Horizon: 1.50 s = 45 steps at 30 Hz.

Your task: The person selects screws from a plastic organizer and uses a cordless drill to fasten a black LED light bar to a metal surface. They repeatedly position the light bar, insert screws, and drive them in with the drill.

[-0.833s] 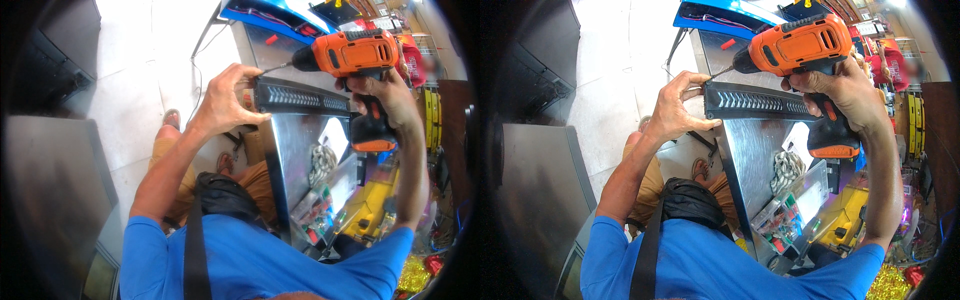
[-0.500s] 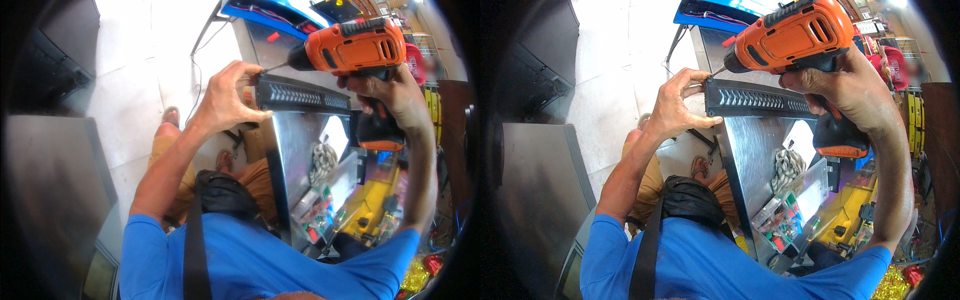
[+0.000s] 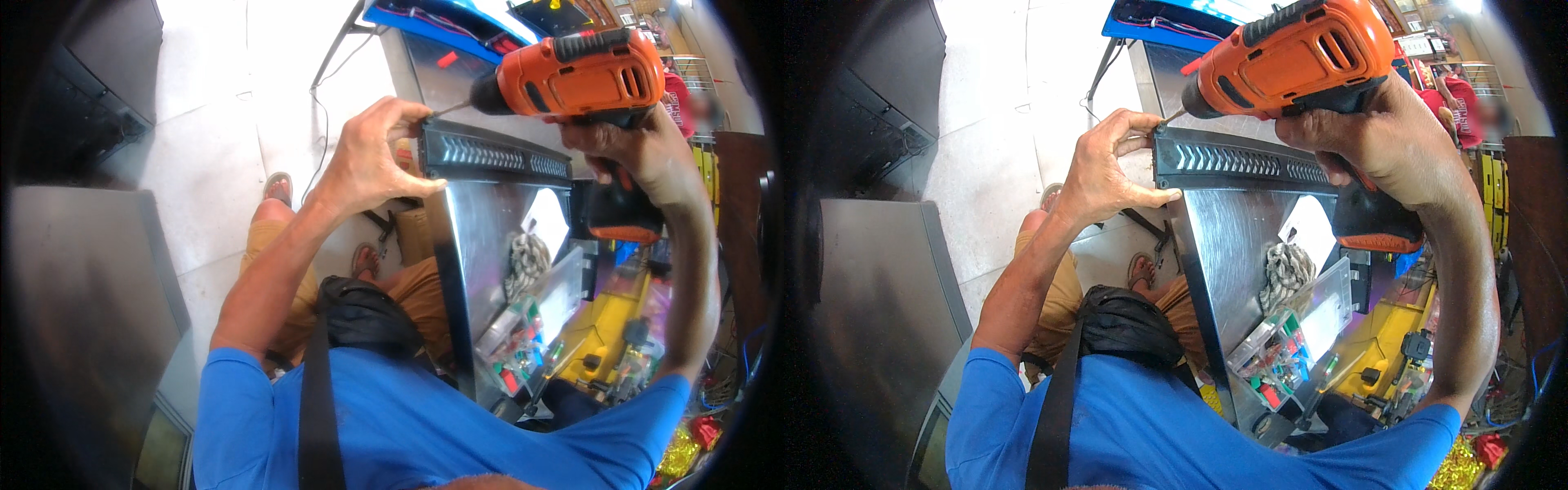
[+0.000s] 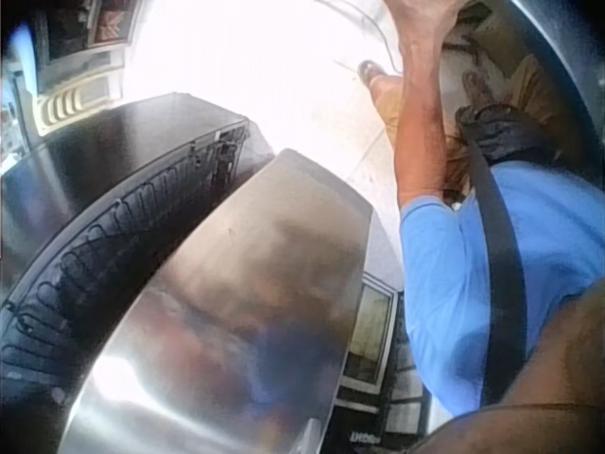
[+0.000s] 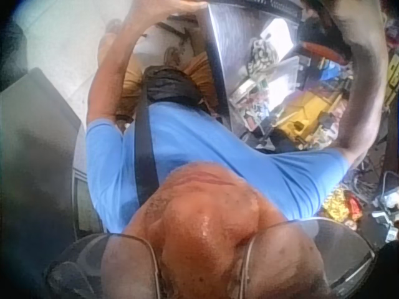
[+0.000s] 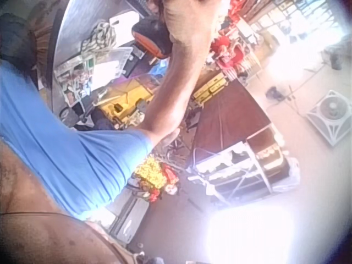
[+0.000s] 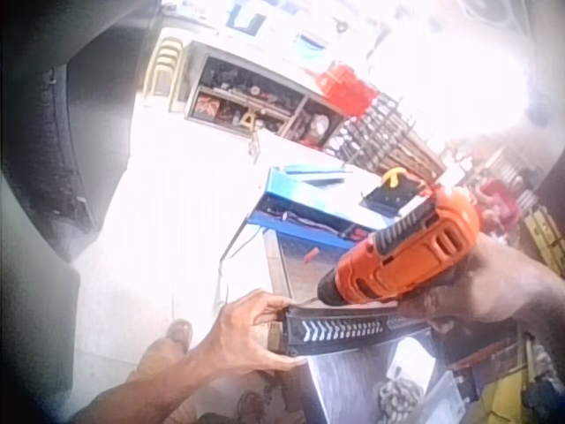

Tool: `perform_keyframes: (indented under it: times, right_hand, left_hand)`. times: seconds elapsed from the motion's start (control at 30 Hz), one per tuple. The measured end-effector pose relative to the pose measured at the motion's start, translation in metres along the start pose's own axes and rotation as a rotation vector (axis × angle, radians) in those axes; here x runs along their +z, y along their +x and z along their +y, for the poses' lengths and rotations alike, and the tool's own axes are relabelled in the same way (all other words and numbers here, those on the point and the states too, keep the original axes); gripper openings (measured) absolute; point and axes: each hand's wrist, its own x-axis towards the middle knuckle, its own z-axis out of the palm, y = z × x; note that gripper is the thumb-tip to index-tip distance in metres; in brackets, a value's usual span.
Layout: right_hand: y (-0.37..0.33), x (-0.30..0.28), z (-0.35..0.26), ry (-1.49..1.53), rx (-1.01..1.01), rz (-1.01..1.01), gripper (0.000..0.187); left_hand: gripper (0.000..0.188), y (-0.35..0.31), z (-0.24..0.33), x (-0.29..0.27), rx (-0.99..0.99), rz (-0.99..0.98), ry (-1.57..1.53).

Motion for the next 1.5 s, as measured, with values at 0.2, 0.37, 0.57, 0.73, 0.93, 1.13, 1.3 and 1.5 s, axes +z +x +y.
perform_keyframes:
  times: [0.2,0.37,0.57,0.73,0.93,1.13,1.3,1.5]
  right_hand:
    - [-0.002,0.002,0.003,0.02,-0.023,0.035,0.036]
    - [-0.001,0.002,0.0,0.018,-0.003,0.026,0.034]
    - [-0.002,0.003,-0.001,0.008,-0.012,0.027,0.035]
    - [-0.001,0.001,0.002,0.011,-0.035,0.014,0.035]
    - [-0.001,0.003,-0.001,-0.004,-0.017,0.037,0.037]
    - [0.001,0.0,-0.01,-0.072,0.072,0.02,0.039]
    - [0.002,0.002,0.0,-0.014,-0.035,0.028,0.036]
    - [0.003,0.0,-0.006,-0.037,-0.015,0.02,0.037]
  left_hand:
    - [0.075,0.002,0.002,0.0,0.008,-0.012,0.024]
    - [0.074,0.002,0.002,-0.002,0.016,-0.011,0.028]
    - [0.074,0.002,0.001,0.0,0.006,-0.013,0.005]
    - [0.073,0.002,0.001,-0.001,0.003,-0.013,0.0]
    - [0.073,0.002,-0.001,0.0,0.032,-0.004,0.029]
    - [0.072,0.003,0.0,-0.001,0.025,-0.004,0.027]
    - [0.072,0.003,0.001,-0.001,0.017,-0.011,0.02]
    - [0.072,0.003,0.003,-0.003,0.013,-0.011,0.034]
